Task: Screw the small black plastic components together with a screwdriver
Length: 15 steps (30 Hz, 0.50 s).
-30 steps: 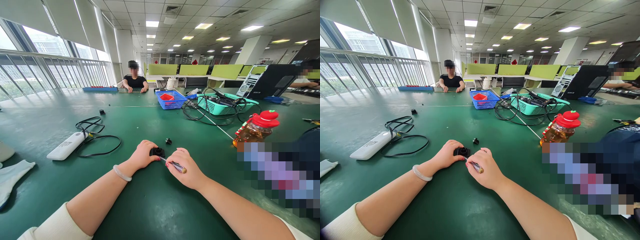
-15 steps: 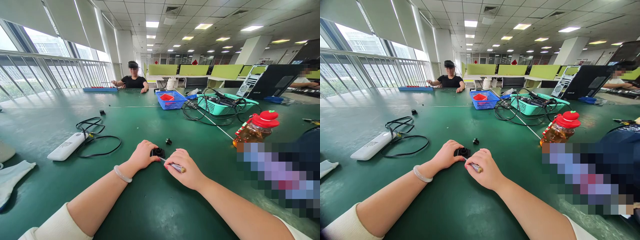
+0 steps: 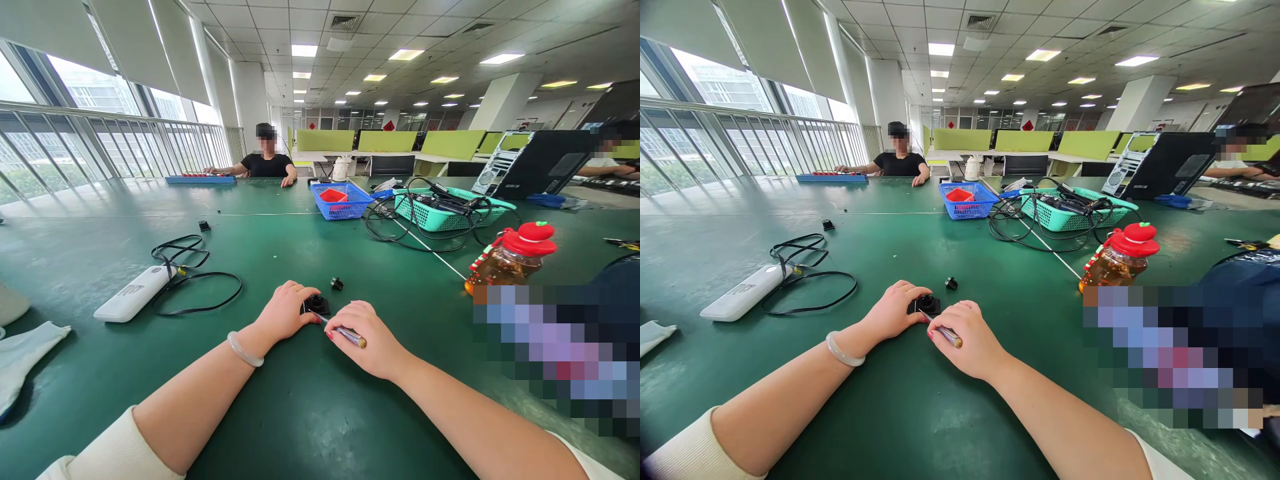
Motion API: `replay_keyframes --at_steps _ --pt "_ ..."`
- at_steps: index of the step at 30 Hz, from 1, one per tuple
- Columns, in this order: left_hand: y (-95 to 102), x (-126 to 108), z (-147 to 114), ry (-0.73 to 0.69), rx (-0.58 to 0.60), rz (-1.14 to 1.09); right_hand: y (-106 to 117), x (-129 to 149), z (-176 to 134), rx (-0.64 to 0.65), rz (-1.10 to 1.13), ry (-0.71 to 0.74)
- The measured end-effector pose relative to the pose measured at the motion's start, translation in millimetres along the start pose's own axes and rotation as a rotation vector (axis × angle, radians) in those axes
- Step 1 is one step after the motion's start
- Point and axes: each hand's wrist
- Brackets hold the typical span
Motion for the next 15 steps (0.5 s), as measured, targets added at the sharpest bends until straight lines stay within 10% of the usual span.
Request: replay_keyframes --at_steps 15 --pt "2.1 -1.6 -1.4 -0.013 0.005 -0.012 2.1 -0.7 0.9 -0.24 -0.091 -0.002"
Point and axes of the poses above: each hand's wrist, its own z-axis towards the middle knuckle, its own y-axis out of the back of the hand, x = y × z, and after that the axes turned 10 degrees about -x, right-handed
